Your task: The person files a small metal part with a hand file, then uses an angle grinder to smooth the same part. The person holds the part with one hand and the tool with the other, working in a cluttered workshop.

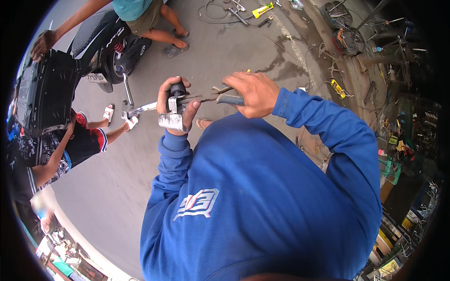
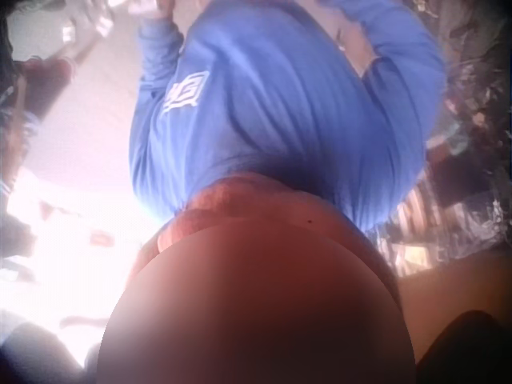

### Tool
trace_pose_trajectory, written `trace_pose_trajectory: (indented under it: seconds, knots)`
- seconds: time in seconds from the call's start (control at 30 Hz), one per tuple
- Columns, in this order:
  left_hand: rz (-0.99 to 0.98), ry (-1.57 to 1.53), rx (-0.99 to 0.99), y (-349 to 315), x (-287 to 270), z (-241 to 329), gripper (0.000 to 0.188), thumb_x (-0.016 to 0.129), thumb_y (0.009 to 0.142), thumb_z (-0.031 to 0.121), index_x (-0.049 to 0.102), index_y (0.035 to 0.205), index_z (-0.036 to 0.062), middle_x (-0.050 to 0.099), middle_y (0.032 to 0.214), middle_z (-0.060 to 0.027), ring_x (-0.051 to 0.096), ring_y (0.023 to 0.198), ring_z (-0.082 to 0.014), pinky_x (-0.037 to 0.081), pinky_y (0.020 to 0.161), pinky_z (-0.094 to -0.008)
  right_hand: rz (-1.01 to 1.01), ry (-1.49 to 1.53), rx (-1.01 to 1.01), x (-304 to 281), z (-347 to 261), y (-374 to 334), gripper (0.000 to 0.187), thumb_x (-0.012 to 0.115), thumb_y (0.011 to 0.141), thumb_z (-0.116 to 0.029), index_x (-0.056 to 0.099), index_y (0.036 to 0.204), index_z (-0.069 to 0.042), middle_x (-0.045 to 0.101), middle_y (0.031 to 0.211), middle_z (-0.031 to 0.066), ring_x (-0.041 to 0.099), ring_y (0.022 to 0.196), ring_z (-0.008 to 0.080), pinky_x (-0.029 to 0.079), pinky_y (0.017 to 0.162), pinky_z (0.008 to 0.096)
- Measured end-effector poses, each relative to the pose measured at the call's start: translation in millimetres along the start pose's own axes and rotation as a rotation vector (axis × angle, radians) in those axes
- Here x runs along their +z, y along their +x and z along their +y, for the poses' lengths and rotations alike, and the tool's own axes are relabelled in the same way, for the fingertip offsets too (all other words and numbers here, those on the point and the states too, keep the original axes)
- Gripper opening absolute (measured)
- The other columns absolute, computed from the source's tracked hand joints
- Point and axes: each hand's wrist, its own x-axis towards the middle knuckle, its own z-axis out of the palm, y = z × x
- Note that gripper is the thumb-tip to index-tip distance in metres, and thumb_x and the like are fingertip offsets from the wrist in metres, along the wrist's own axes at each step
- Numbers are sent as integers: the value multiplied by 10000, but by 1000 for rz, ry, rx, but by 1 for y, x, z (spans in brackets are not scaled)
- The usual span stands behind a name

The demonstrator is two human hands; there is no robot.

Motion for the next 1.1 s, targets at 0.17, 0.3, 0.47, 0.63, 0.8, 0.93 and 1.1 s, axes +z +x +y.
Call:
trace_pose_trajectory:
  seconds: [0.17,0.3,0.47,0.63,0.8,0.93,1.1]
  knots:
    - [78,-82,-52,9,45,-5,640,794,757,243,478,1258,1,567,1000,-99,537,882,-158,452,788,-276,200,-261,-198,-26,47,-4,561,741,653,-182,537,1167,-91,542,898,91,593,849,305,506,695,413]
    - [115,-258,-115,5,92,-10,608,730,783,192,449,1294,22,518,1060,-109,523,904,-164,447,762,-275,275,-427,-342,-52,86,-20,516,723,650,-164,542,1129,-99,556,903,77,612,833,281,513,697,401]
    - [175,-528,-254,5,131,-20,547,721,805,119,461,1278,33,543,1055,-106,527,742,-133,439,612,-252,267,-634,-439,-80,117,-24,524,713,632,-151,546,1127,-105,558,910,74,619,814,250,507,689,359]
    - [205,-643,-294,3,158,-30,515,698,824,93,461,1276,21,556,1034,-108,531,689,-138,458,593,-271,226,-731,-474,-93,140,-29,542,713,628,-157,545,1141,-106,561,925,70,615,833,244,503,691,352]
    - [259,-611,-314,2,172,-31,505,697,824,91,468,1271,40,567,1067,-116,532,683,-126,470,595,-269,185,-667,-446,-97,146,-38,574,685,661,-146,524,1209,-93,575,955,101,622,875,279,509,705,381]
    - [315,-398,-325,-4,172,-39,491,694,822,91,480,1262,50,583,1100,-117,530,684,-108,475,580,-249,57,-373,-147,-72,125,-66,566,634,697,-114,498,1243,-60,625,958,159,643,868,340,515,725,420]
    - [88,1,-254,-24,159,-56,581,689,817,113,463,1337,-13,605,1213,-132,569,714,-103,476,560,-237,-507,193,183,-42,124,-88,518,587,722,-112,517,1228,-27,653,919,166,659,825,313,518,730,399]
